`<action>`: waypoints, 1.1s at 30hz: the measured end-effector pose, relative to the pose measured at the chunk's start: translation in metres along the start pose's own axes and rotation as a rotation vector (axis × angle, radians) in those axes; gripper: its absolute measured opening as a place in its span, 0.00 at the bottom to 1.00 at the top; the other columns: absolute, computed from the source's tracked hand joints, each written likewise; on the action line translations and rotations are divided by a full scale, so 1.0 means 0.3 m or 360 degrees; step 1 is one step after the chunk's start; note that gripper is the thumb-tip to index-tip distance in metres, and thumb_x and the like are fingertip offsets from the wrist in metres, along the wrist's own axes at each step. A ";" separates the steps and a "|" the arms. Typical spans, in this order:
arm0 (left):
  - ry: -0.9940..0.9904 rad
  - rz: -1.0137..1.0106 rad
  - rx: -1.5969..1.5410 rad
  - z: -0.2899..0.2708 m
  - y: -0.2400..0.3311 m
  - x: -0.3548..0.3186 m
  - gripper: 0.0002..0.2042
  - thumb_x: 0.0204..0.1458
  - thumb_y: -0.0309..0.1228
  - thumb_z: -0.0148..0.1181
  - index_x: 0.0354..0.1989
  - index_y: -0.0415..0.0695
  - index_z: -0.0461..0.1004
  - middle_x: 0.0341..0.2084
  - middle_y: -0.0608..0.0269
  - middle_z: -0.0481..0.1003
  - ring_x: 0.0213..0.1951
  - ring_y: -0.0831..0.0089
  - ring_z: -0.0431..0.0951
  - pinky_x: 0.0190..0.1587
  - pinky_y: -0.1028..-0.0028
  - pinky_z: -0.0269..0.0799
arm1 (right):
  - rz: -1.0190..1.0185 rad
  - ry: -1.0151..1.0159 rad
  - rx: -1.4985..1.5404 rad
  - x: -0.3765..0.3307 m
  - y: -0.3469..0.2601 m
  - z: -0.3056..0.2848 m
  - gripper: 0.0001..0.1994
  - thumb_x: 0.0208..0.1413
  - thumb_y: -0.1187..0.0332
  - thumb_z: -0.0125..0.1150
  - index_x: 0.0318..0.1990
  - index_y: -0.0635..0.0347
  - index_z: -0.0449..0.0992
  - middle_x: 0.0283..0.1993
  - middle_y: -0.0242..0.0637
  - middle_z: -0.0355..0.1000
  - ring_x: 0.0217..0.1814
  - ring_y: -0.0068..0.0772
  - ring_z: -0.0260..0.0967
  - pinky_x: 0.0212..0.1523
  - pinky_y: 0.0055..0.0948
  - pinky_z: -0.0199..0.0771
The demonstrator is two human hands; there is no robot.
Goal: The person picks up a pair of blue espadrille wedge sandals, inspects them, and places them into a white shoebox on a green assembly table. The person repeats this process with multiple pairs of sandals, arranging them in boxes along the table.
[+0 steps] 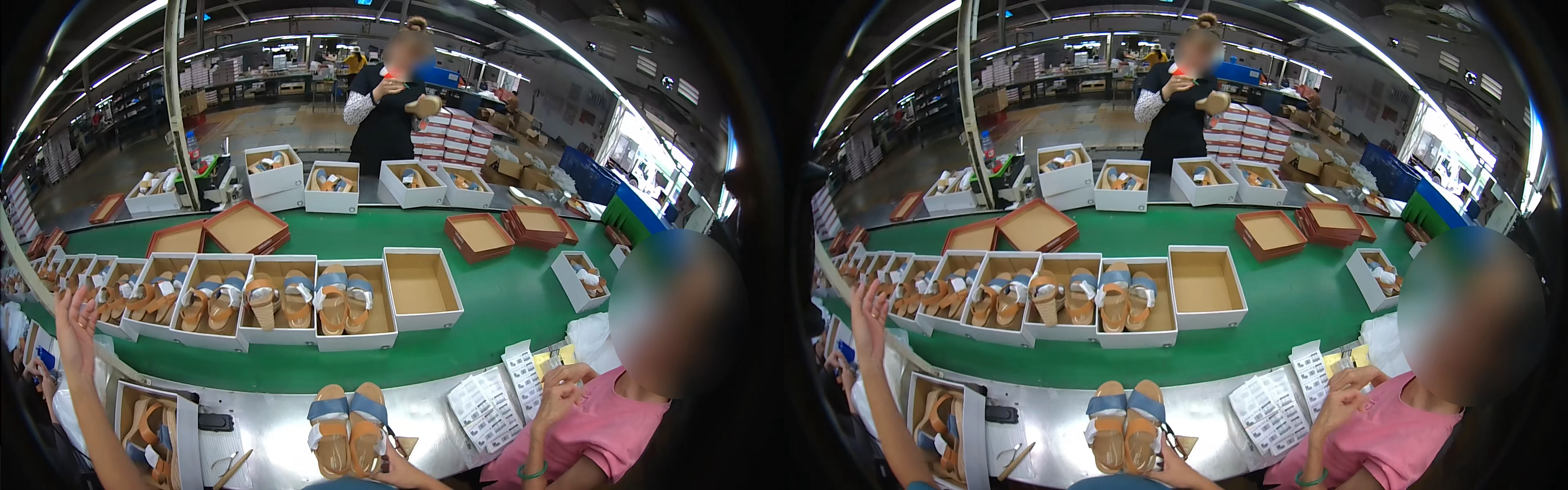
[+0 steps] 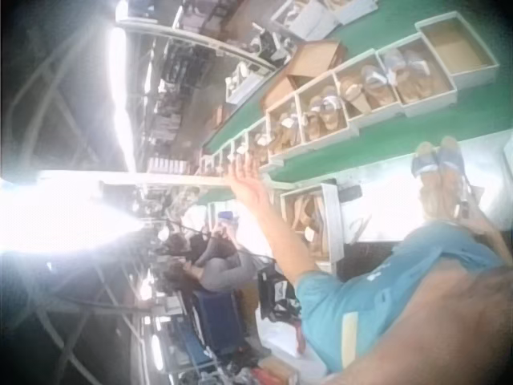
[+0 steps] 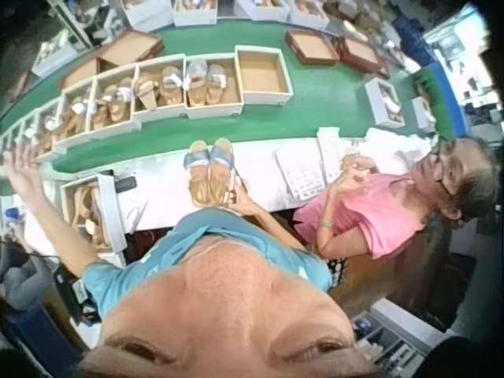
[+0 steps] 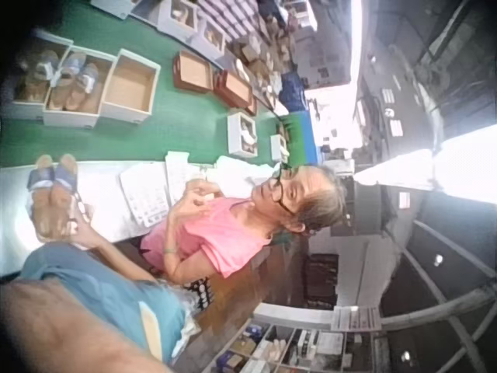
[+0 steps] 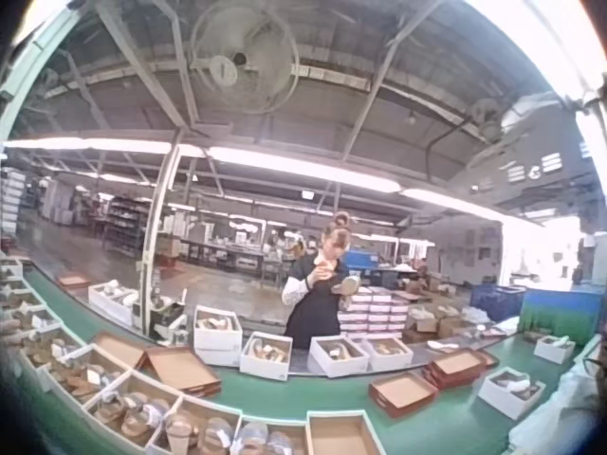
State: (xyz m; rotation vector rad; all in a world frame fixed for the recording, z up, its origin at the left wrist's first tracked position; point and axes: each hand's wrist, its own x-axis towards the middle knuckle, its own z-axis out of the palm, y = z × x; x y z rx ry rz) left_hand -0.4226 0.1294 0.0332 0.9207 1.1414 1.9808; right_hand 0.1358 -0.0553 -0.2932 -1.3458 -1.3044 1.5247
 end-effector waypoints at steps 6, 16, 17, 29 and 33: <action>0.0358 -0.0372 -0.0186 -0.365 0.042 0.357 0.28 0.58 0.45 0.56 0.64 0.50 0.56 0.46 0.58 0.72 0.44 0.71 0.74 0.49 0.72 0.71 | 0.0157 0.0115 -0.0012 0.078 0.107 0.134 0.39 0.58 0.69 0.56 0.71 0.66 0.39 0.67 0.46 0.54 0.65 0.35 0.58 0.58 0.29 0.66; 0.0089 0.1532 0.3654 -0.001 -0.014 0.092 0.35 0.52 0.42 0.60 0.65 0.37 0.58 0.66 0.44 0.57 0.64 0.48 0.60 0.67 0.57 0.52 | 0.0298 0.0170 -0.0058 0.063 0.141 0.143 0.36 0.59 0.68 0.54 0.71 0.64 0.42 0.66 0.45 0.56 0.64 0.34 0.59 0.59 0.30 0.65; -0.0146 0.0713 0.3571 0.024 0.017 0.101 0.34 0.50 0.41 0.61 0.63 0.36 0.60 0.66 0.42 0.55 0.65 0.49 0.57 0.68 0.57 0.49 | 0.0302 0.0187 -0.0061 0.061 0.147 0.140 0.36 0.60 0.67 0.54 0.71 0.64 0.42 0.66 0.45 0.56 0.64 0.34 0.59 0.59 0.30 0.65; -0.0131 0.1059 0.3897 -0.154 0.062 0.266 0.41 0.39 0.53 0.65 0.57 0.34 0.68 0.54 0.39 0.69 0.61 0.49 0.64 0.66 0.51 0.50 | 0.0339 0.0240 -0.0014 0.124 0.199 0.187 0.33 0.61 0.66 0.52 0.71 0.62 0.44 0.65 0.43 0.58 0.64 0.32 0.60 0.60 0.31 0.64; -0.0656 -0.0284 0.3297 0.086 0.209 0.219 0.32 0.45 0.45 0.65 0.57 0.40 0.70 0.59 0.40 0.64 0.66 0.50 0.58 0.69 0.54 0.44 | 0.0337 0.0230 -0.0027 0.126 0.209 0.176 0.33 0.62 0.65 0.51 0.70 0.61 0.45 0.65 0.42 0.59 0.64 0.32 0.60 0.61 0.32 0.63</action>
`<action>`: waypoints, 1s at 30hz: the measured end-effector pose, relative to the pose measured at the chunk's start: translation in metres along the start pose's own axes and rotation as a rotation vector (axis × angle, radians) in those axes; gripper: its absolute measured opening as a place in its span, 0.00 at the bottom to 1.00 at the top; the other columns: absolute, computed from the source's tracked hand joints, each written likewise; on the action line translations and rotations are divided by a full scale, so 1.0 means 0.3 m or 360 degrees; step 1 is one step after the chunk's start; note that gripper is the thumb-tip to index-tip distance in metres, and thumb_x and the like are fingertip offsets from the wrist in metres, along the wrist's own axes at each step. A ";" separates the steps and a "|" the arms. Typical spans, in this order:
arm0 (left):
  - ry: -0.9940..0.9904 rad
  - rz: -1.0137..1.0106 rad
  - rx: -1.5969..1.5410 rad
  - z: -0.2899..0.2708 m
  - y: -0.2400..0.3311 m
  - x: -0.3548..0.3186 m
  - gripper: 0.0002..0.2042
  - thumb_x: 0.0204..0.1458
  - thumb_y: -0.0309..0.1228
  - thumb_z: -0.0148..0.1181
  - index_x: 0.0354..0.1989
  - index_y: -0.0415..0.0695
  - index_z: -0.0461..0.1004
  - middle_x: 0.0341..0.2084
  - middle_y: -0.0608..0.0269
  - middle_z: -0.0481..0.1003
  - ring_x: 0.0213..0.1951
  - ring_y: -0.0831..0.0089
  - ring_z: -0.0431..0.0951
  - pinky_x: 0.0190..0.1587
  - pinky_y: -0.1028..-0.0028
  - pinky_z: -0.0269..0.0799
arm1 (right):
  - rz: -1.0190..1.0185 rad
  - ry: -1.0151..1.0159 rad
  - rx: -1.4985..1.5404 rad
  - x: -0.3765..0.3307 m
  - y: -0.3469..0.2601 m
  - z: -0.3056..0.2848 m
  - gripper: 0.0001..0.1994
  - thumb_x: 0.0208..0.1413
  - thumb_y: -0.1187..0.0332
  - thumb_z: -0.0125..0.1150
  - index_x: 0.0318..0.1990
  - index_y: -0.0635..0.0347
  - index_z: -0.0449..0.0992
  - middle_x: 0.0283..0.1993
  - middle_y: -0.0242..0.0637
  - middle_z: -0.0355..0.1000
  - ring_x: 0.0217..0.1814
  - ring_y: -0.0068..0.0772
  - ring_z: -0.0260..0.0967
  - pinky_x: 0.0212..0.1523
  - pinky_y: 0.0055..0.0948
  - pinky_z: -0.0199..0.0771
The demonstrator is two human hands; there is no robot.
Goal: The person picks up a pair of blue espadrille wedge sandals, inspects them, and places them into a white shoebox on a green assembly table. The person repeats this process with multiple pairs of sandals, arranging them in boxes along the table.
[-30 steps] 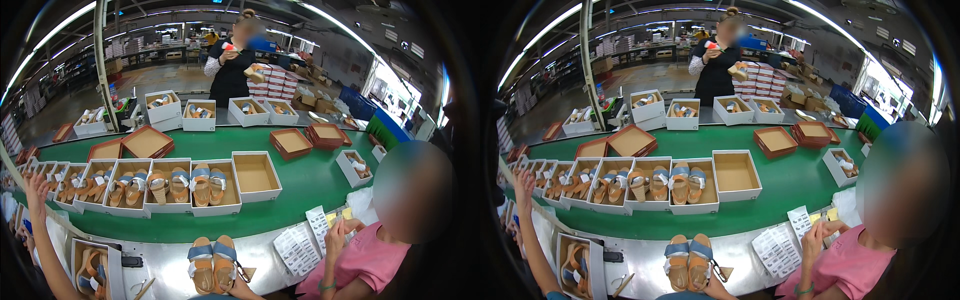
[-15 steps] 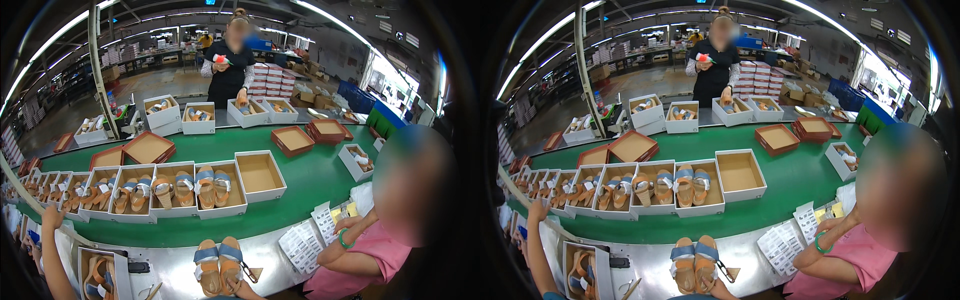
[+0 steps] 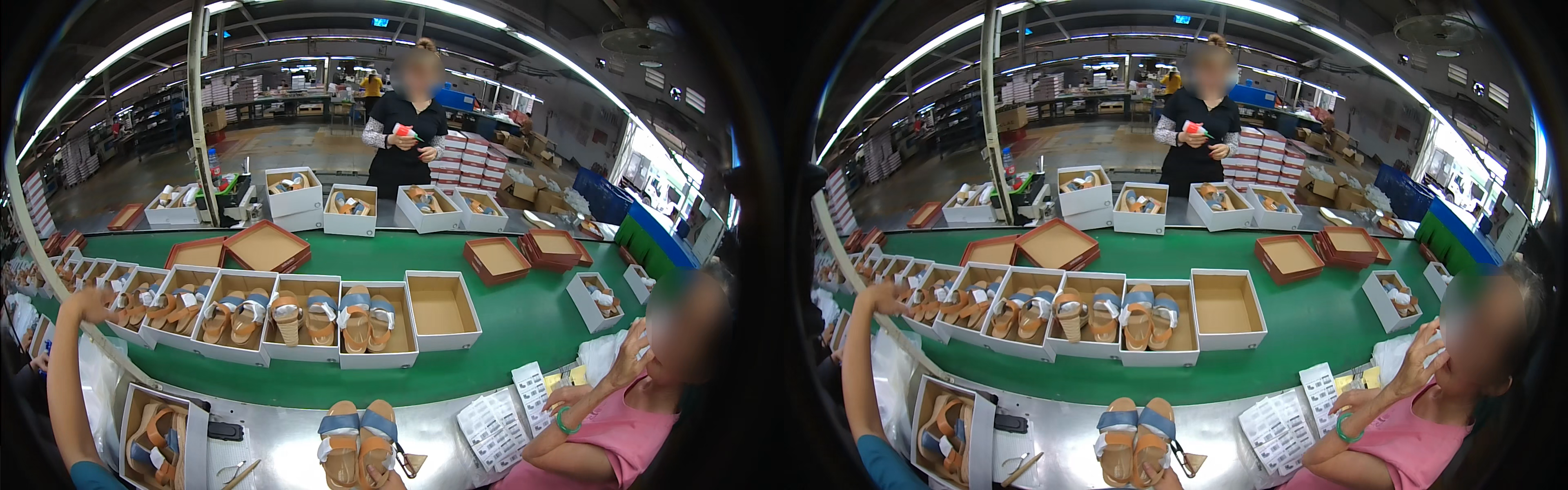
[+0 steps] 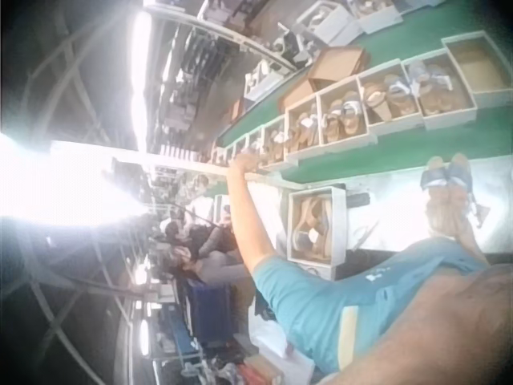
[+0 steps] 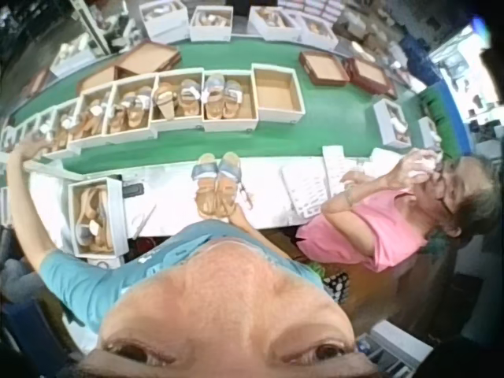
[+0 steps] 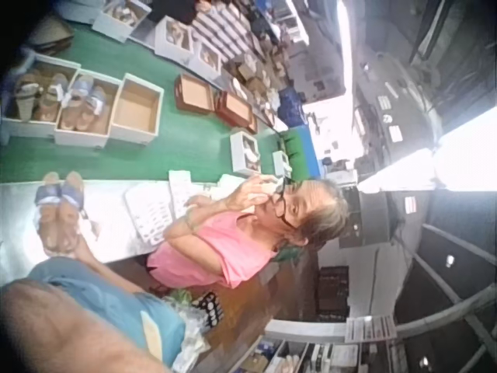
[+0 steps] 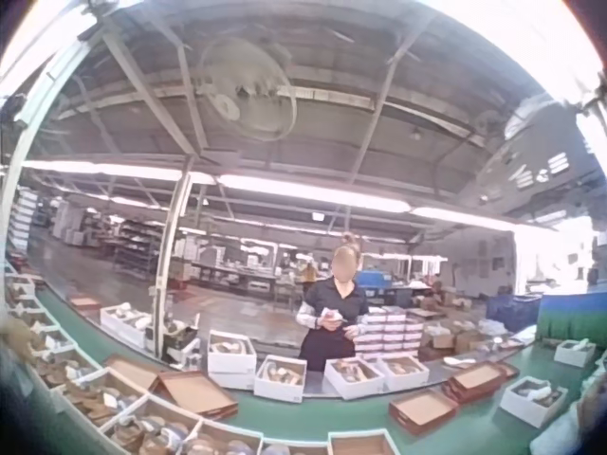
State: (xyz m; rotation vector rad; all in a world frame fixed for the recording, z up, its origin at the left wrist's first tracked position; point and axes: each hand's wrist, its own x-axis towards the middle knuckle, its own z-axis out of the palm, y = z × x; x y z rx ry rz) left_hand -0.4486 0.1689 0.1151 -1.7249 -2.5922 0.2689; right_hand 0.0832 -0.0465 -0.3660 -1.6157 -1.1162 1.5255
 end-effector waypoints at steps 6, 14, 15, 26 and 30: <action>0.0297 0.0381 -0.0795 0.068 0.288 -0.075 0.25 0.47 0.45 0.65 0.49 0.42 0.73 0.47 0.46 0.74 0.49 0.53 0.73 0.53 0.59 0.68 | 0.0026 0.0044 0.0027 -0.026 0.030 -0.013 0.31 0.63 0.64 0.50 0.70 0.60 0.47 0.64 0.42 0.60 0.64 0.31 0.61 0.62 0.32 0.63; -0.0908 0.1423 -0.1131 0.728 0.631 -0.645 0.29 0.54 0.46 0.60 0.62 0.44 0.66 0.51 0.45 0.74 0.50 0.52 0.75 0.53 0.64 0.70 | -0.0133 -0.0104 0.0435 0.028 -0.021 -0.021 0.28 0.65 0.58 0.45 0.67 0.61 0.54 0.61 0.40 0.64 0.62 0.31 0.64 0.61 0.34 0.64; -0.0647 0.1484 -0.1449 0.807 0.674 -0.682 0.27 0.54 0.43 0.61 0.61 0.44 0.67 0.51 0.45 0.74 0.50 0.53 0.76 0.53 0.65 0.70 | -0.0259 -0.0010 0.0429 -0.005 -0.099 -0.049 0.28 0.66 0.52 0.42 0.64 0.64 0.59 0.59 0.40 0.67 0.60 0.32 0.66 0.60 0.35 0.66; 0.0231 0.1834 -0.1812 0.488 0.875 -0.747 0.24 0.50 0.28 0.63 0.57 0.39 0.69 0.57 0.47 0.69 0.58 0.51 0.69 0.59 0.62 0.64 | -0.0329 -0.1380 0.2679 -0.152 -0.825 -0.129 0.40 0.58 0.41 0.50 0.71 0.54 0.49 0.72 0.52 0.47 0.68 0.67 0.53 0.63 0.63 0.60; 0.0679 0.1986 -0.1422 0.322 0.913 -0.754 0.34 0.52 0.41 0.62 0.62 0.31 0.61 0.63 0.41 0.59 0.65 0.45 0.59 0.64 0.55 0.55 | -0.0358 -0.1364 0.2563 -0.186 -0.859 -0.077 0.36 0.62 0.42 0.43 0.70 0.56 0.49 0.70 0.52 0.51 0.65 0.63 0.58 0.59 0.62 0.66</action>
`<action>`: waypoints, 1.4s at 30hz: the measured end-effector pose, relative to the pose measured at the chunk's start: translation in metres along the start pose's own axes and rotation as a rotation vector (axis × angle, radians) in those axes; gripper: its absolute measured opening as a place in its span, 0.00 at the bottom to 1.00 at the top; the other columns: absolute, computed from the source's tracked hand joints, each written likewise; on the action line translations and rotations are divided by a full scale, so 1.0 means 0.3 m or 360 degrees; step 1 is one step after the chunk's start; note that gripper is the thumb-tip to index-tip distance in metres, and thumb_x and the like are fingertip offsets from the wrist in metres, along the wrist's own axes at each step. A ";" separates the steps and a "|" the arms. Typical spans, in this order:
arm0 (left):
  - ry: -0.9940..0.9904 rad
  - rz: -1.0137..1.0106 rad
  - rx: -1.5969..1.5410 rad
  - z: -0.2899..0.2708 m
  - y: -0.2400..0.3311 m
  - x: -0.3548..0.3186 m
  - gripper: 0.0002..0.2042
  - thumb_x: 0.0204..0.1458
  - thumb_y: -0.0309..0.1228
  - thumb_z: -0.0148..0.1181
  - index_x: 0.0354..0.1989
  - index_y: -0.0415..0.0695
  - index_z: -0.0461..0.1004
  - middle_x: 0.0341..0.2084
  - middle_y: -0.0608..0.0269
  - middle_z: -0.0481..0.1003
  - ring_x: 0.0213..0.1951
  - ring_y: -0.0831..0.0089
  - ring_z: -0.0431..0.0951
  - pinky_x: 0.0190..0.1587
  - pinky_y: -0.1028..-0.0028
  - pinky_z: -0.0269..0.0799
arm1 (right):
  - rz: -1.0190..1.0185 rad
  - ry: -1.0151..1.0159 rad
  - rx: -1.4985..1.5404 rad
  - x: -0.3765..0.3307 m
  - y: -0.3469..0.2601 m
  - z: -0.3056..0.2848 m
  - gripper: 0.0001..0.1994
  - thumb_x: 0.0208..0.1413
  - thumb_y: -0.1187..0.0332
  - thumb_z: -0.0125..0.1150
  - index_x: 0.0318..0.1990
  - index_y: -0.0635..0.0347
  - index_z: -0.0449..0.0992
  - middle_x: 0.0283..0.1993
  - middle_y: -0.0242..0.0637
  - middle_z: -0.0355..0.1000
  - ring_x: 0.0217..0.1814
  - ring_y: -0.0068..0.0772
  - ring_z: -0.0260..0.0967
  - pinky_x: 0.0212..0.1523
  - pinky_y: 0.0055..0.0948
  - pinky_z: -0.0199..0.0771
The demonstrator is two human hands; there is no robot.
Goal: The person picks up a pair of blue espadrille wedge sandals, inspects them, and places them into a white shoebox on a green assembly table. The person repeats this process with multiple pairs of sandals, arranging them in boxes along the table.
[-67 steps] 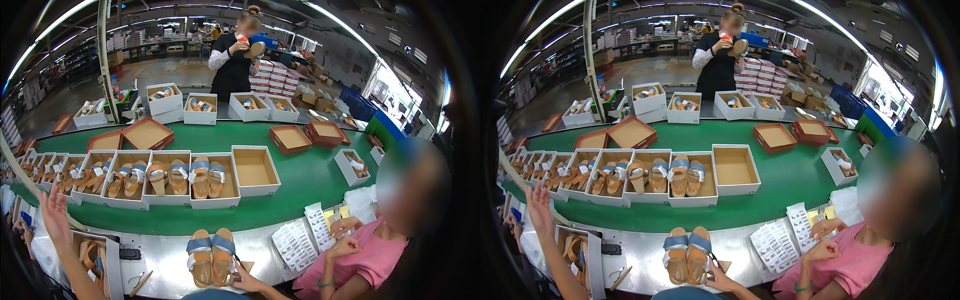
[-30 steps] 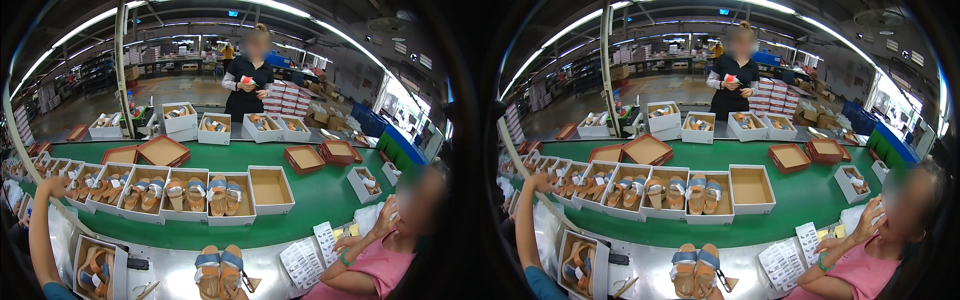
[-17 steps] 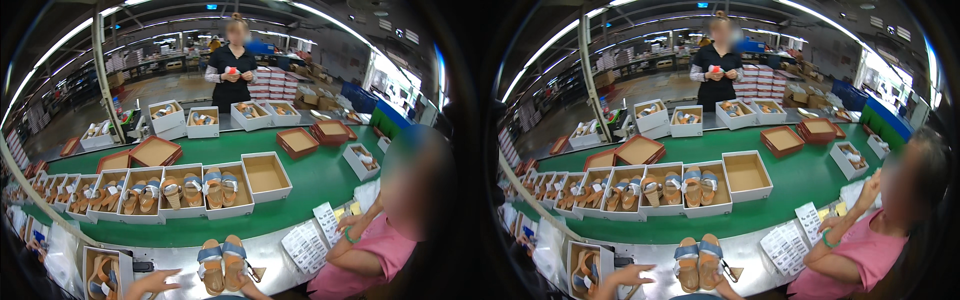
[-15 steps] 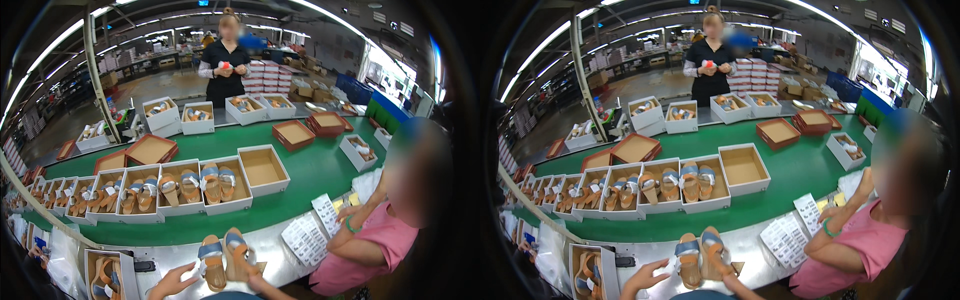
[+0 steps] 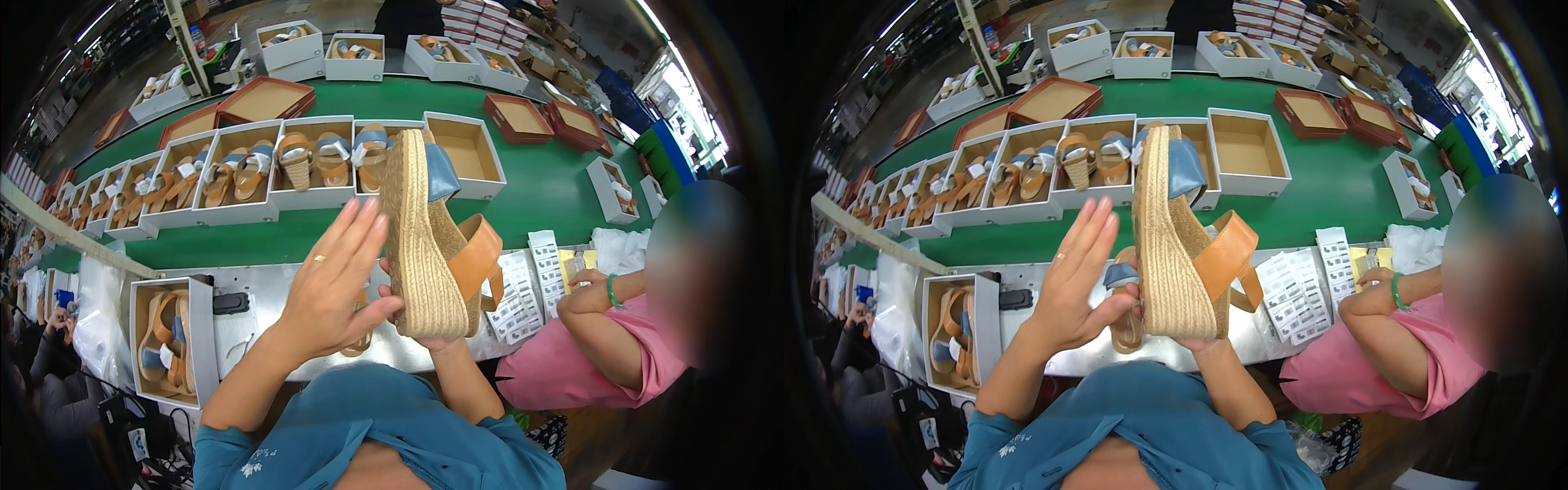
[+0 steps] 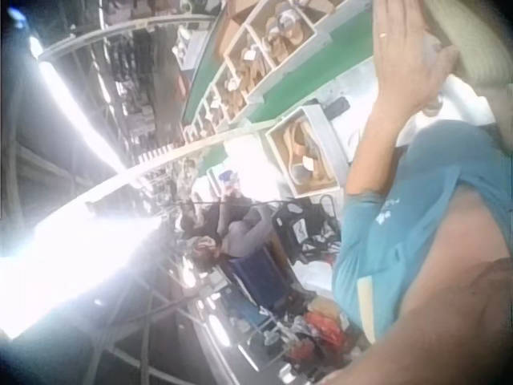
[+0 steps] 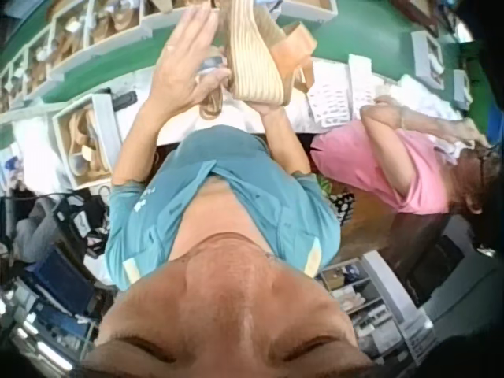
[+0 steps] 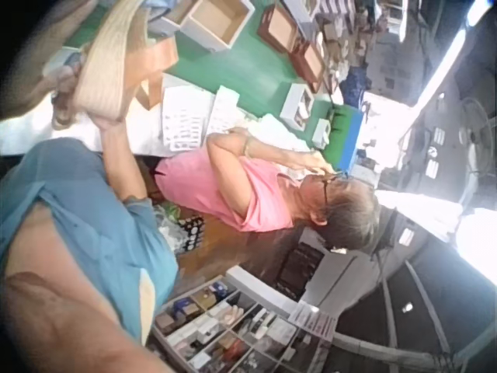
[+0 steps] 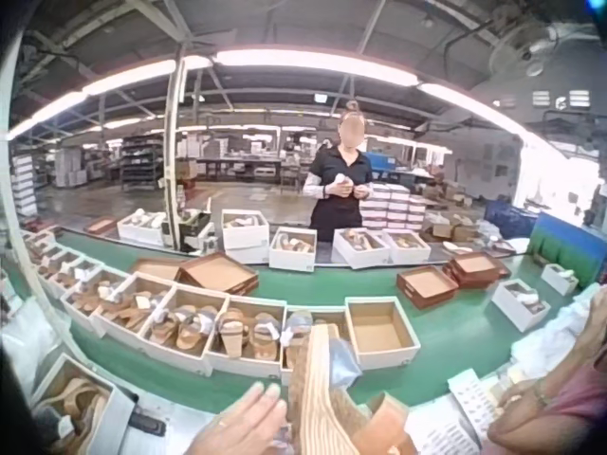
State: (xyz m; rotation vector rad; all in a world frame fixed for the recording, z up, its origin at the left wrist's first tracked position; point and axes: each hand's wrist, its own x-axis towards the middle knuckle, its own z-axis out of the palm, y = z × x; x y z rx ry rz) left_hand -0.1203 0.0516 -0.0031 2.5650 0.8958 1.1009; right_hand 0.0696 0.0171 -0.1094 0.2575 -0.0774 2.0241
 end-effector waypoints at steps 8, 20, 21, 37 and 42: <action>-0.0436 0.0056 0.0102 0.064 0.097 -0.044 0.40 0.51 0.49 0.60 0.64 0.31 0.57 0.66 0.37 0.52 0.68 0.45 0.51 0.68 0.49 0.44 | -0.0199 0.0114 -0.0833 -0.012 0.028 -0.013 0.34 0.64 0.42 0.35 0.71 0.52 0.47 0.72 0.46 0.47 0.72 0.45 0.50 0.70 0.48 0.56; 0.0216 0.0034 -0.0782 -0.004 0.073 -0.192 0.11 0.42 0.24 0.66 0.36 0.41 0.81 0.29 0.63 0.81 0.29 0.70 0.80 0.53 0.64 0.72 | -0.0041 0.0314 -0.0442 0.018 0.106 0.013 0.43 0.54 0.38 0.54 0.67 0.62 0.54 0.61 0.55 0.61 0.58 0.60 0.67 0.51 0.55 0.76; 0.0325 -0.0044 -0.0748 -0.004 0.071 -0.194 0.11 0.42 0.24 0.66 0.36 0.40 0.81 0.29 0.63 0.81 0.30 0.69 0.80 0.53 0.64 0.72 | -0.0054 0.0309 -0.0496 0.016 0.112 0.007 0.43 0.54 0.38 0.53 0.67 0.62 0.53 0.61 0.55 0.61 0.58 0.60 0.67 0.51 0.55 0.77; -0.0197 -0.0943 -0.1186 0.047 0.037 -0.151 0.64 0.39 0.39 0.76 0.69 0.36 0.24 0.67 0.41 0.41 0.67 0.55 0.54 0.64 0.61 0.60 | -0.0100 0.0385 -0.0636 0.014 0.180 -0.019 0.46 0.52 0.33 0.52 0.69 0.56 0.50 0.62 0.52 0.61 0.56 0.60 0.68 0.50 0.54 0.78; -0.0078 -0.1039 -0.1598 0.034 0.018 -0.114 0.60 0.43 0.35 0.73 0.70 0.37 0.24 0.67 0.42 0.47 0.66 0.56 0.57 0.64 0.62 0.59 | -0.0036 0.0399 -0.0637 0.005 0.187 -0.040 0.45 0.52 0.33 0.50 0.69 0.56 0.51 0.62 0.53 0.61 0.56 0.61 0.69 0.50 0.54 0.78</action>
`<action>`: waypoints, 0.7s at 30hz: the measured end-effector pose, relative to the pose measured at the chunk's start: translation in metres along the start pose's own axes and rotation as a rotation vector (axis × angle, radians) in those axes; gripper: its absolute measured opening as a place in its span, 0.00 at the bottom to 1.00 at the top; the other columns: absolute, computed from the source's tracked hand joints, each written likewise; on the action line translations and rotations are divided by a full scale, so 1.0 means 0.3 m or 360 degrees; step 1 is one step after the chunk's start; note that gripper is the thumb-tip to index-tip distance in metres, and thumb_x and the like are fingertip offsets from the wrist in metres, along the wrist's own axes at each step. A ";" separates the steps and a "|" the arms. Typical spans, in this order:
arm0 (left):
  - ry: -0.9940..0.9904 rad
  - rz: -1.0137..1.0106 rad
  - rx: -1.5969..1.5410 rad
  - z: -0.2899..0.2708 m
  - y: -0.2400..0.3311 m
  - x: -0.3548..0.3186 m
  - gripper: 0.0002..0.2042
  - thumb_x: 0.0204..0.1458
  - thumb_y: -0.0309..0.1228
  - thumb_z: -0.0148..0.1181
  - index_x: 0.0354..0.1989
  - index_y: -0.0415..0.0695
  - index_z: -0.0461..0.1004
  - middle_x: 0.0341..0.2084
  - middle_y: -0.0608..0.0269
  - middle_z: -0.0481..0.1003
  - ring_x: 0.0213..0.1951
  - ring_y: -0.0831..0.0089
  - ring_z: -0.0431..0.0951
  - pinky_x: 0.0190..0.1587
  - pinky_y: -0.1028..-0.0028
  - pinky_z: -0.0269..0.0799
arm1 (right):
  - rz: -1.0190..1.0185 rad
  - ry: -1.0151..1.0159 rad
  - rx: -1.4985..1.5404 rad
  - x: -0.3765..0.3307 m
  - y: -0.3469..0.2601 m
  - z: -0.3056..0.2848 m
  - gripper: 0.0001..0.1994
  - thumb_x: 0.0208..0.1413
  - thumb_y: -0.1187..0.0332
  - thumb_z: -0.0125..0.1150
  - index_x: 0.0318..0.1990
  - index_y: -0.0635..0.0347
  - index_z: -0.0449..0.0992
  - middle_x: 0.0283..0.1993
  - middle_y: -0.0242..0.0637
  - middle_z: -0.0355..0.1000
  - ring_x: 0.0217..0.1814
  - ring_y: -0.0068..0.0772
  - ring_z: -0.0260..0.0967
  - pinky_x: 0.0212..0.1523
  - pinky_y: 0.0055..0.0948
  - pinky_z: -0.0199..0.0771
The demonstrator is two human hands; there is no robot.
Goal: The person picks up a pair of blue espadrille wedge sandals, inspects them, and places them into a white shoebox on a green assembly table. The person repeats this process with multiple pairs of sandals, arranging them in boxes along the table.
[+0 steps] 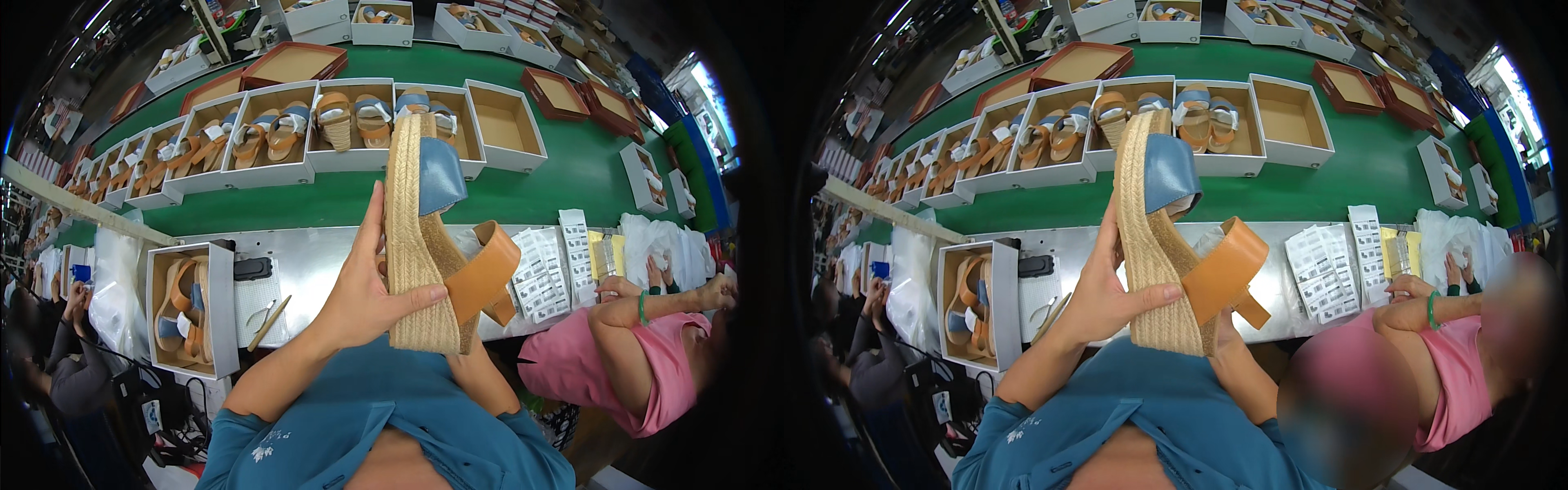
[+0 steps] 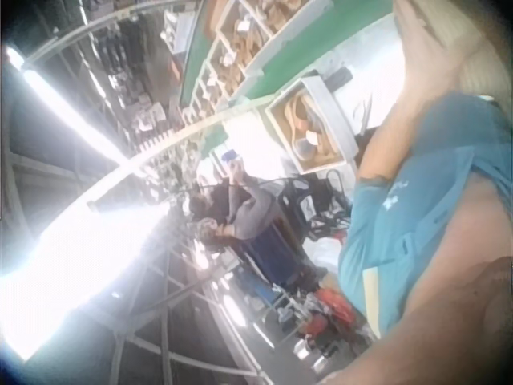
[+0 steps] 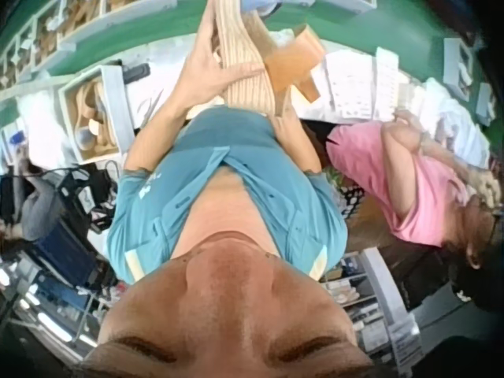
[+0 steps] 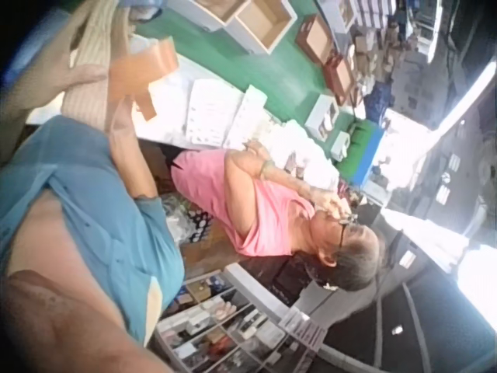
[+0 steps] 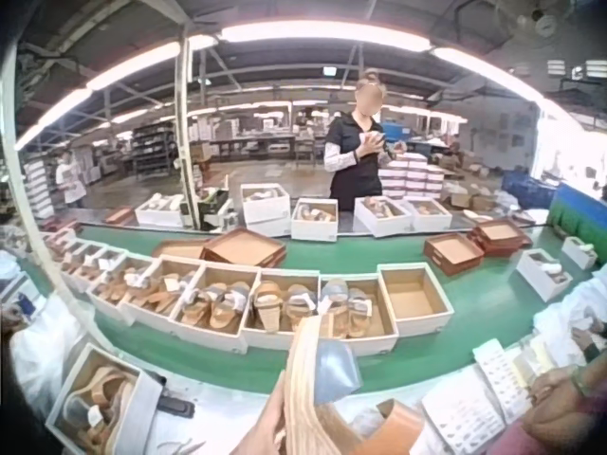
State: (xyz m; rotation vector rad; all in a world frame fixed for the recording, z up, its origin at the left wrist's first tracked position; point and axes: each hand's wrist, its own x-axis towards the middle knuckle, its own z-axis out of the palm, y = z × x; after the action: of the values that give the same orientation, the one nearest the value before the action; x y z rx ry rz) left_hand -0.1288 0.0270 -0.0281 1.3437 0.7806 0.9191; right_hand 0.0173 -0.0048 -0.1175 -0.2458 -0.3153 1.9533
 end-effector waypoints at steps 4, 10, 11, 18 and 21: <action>0.0246 0.0345 0.0277 -0.032 -0.054 0.013 0.48 0.48 0.35 0.69 0.71 0.38 0.38 0.63 0.44 0.56 0.63 0.59 0.62 0.64 0.63 0.60 | 0.0099 0.0017 -0.0009 -0.015 0.015 -0.013 0.45 0.53 0.33 0.49 0.69 0.56 0.51 0.62 0.53 0.62 0.55 0.62 0.69 0.49 0.55 0.78; 0.0594 0.0352 0.0070 -0.074 -0.083 0.026 0.24 0.62 0.35 0.52 0.63 0.37 0.61 0.55 0.51 0.68 0.57 0.66 0.69 0.60 0.69 0.63 | 0.0289 0.0003 0.0032 -0.025 0.046 -0.044 0.44 0.54 0.33 0.48 0.69 0.56 0.52 0.61 0.54 0.62 0.54 0.62 0.69 0.48 0.55 0.79; 0.0596 0.0312 0.0046 -0.090 -0.075 0.022 0.21 0.63 0.34 0.50 0.62 0.36 0.63 0.54 0.53 0.69 0.56 0.68 0.69 0.59 0.70 0.64 | 0.0316 -0.0006 0.0089 -0.025 0.047 -0.046 0.43 0.55 0.33 0.47 0.69 0.56 0.52 0.61 0.55 0.62 0.54 0.63 0.69 0.48 0.55 0.79; 0.0618 0.0339 0.0137 -0.119 -0.081 -0.008 0.22 0.61 0.34 0.52 0.62 0.37 0.63 0.55 0.54 0.68 0.56 0.68 0.69 0.58 0.67 0.65 | 0.0338 -0.0108 0.0225 0.005 0.065 -0.038 0.40 0.57 0.35 0.44 0.69 0.54 0.52 0.61 0.56 0.62 0.54 0.62 0.70 0.46 0.55 0.79; 0.0566 0.0389 0.0354 -0.110 -0.086 -0.027 0.27 0.58 0.35 0.56 0.64 0.38 0.59 0.59 0.51 0.64 0.59 0.64 0.66 0.59 0.63 0.64 | 0.0215 -0.0205 0.0140 0.010 0.068 -0.041 0.43 0.55 0.32 0.44 0.69 0.55 0.52 0.62 0.53 0.62 0.54 0.59 0.70 0.49 0.53 0.78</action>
State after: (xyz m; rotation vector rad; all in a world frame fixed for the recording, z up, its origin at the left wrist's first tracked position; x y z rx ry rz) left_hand -0.1591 0.0346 -0.0571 1.5130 1.0281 1.3192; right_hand 0.0022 -0.0084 -0.1360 -0.0855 -0.3022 2.1159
